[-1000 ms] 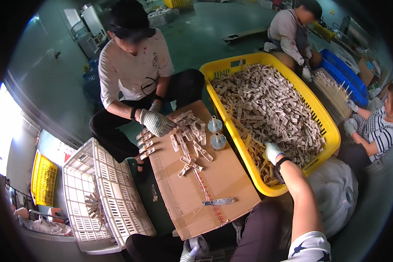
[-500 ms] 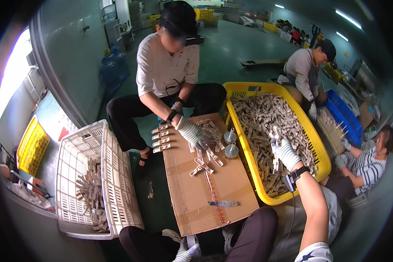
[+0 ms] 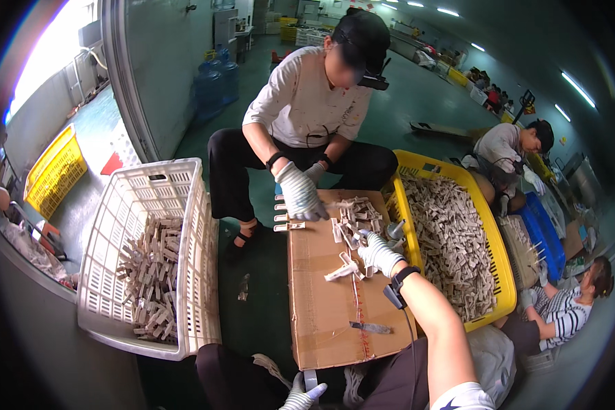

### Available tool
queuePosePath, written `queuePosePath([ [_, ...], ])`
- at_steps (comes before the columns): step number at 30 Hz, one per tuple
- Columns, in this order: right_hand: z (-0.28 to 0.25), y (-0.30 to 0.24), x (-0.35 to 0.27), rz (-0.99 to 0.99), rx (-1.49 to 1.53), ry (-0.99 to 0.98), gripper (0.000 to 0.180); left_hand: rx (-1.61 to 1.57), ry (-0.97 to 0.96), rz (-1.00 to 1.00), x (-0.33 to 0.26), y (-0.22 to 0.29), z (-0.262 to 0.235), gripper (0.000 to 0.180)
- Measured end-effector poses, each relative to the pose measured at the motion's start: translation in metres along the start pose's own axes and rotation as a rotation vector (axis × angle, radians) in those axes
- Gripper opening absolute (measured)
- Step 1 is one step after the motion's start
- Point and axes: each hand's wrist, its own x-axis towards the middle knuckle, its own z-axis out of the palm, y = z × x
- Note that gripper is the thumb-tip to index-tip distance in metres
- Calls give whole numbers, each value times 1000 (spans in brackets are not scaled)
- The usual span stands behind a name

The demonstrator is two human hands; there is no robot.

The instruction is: Workers are sitting on the floor assembling small industrial components onto strips.

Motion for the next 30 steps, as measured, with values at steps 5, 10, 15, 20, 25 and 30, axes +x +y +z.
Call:
queuePosePath([
  [5, -42, 100, 26, 921, 2570, -509, 42, -1, -14, 59, 1, -13, -14, 86],
  [10, -64, 185, 2, 948, 2536, -808, 56, -41, -19, 103, 2, -12, -9, 86],
  [15, -87, 171, 10, 1034, 2024, -338, 70, -24, -19, 94, -1, -7, -4, 87],
  [20, -137, 168, 49, 633, 1846, -153, 35, -54, -24, 5, -5, 1, 0, 85],
  [25, -139, 138, 48, 292, 1824, -314, 34, 8, -33, -3, -4, 2, 4, 85],
  [30, -118, 156, 5, 757, 1785, 4, 40, -24, -29, -25, -7, 4, 4, 87],
])
